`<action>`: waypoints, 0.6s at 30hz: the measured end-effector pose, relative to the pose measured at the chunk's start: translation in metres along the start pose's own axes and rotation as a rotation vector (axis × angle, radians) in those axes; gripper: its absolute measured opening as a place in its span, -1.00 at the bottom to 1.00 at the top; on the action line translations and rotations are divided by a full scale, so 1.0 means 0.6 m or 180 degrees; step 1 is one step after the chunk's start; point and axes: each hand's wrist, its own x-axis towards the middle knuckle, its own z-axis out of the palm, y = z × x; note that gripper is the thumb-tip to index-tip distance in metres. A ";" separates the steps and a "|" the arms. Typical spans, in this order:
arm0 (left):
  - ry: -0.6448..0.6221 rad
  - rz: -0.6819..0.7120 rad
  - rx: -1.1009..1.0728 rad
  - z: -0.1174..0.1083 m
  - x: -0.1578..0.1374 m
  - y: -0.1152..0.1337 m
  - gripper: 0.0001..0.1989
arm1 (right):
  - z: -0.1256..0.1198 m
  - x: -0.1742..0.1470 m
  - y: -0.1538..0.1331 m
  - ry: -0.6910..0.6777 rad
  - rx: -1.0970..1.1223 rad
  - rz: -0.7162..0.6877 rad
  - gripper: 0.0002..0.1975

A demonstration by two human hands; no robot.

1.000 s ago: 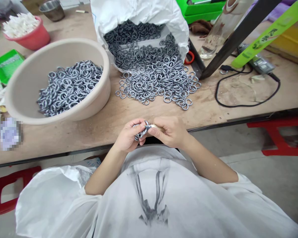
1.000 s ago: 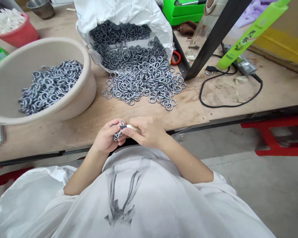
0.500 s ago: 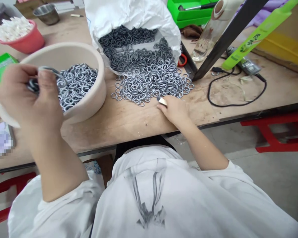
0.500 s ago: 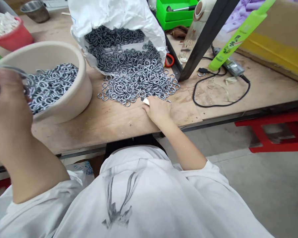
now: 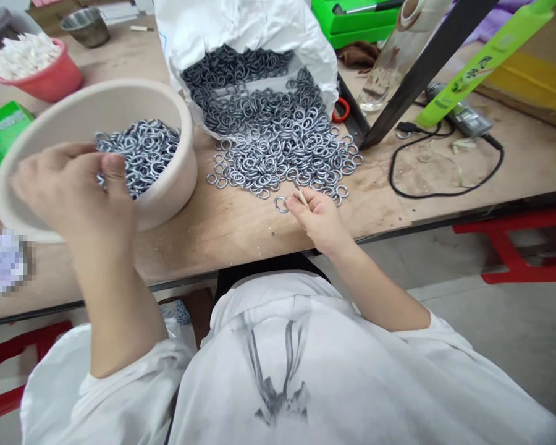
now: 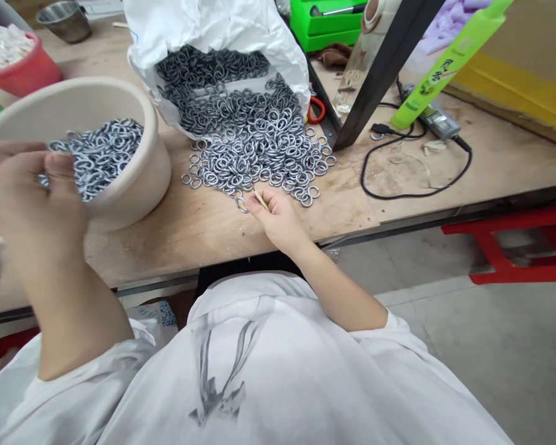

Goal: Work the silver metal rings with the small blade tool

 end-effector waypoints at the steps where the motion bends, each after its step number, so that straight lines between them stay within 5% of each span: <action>1: 0.0540 0.0517 -0.0030 0.019 -0.027 0.021 -0.64 | 0.011 -0.007 -0.001 -0.0043 0.0172 0.0082 -0.54; 2: 0.0290 0.0849 -0.0357 0.042 -0.057 0.043 -0.59 | 0.022 -0.015 -0.001 -0.0099 0.0332 0.0168 -0.54; 3: -0.0375 0.0976 -0.0742 0.066 -0.087 0.066 -0.57 | 0.033 -0.022 0.000 -0.0159 0.0470 0.0237 -0.54; 4: -0.1007 0.0902 -0.1109 0.090 -0.116 0.085 -0.55 | 0.043 -0.029 0.001 -0.0198 0.0571 0.0274 -0.54; 6: -0.1629 0.0221 -0.2061 0.128 -0.161 0.113 -0.50 | 0.056 -0.041 0.002 -0.0188 0.0593 0.0262 -0.54; 11: -0.1984 -0.1511 -0.4061 0.144 -0.182 0.129 -0.49 | 0.037 -0.052 -0.003 -0.0139 -0.0887 -0.0471 -0.51; 14: -0.2209 -0.2047 -0.4508 0.134 -0.176 0.133 -0.50 | 0.022 -0.055 -0.016 -0.0399 -0.1872 -0.0923 -0.46; 18: -0.2344 -0.2331 -0.4800 0.134 -0.180 0.138 -0.52 | 0.026 -0.060 -0.025 -0.0572 -0.2301 -0.0981 -0.39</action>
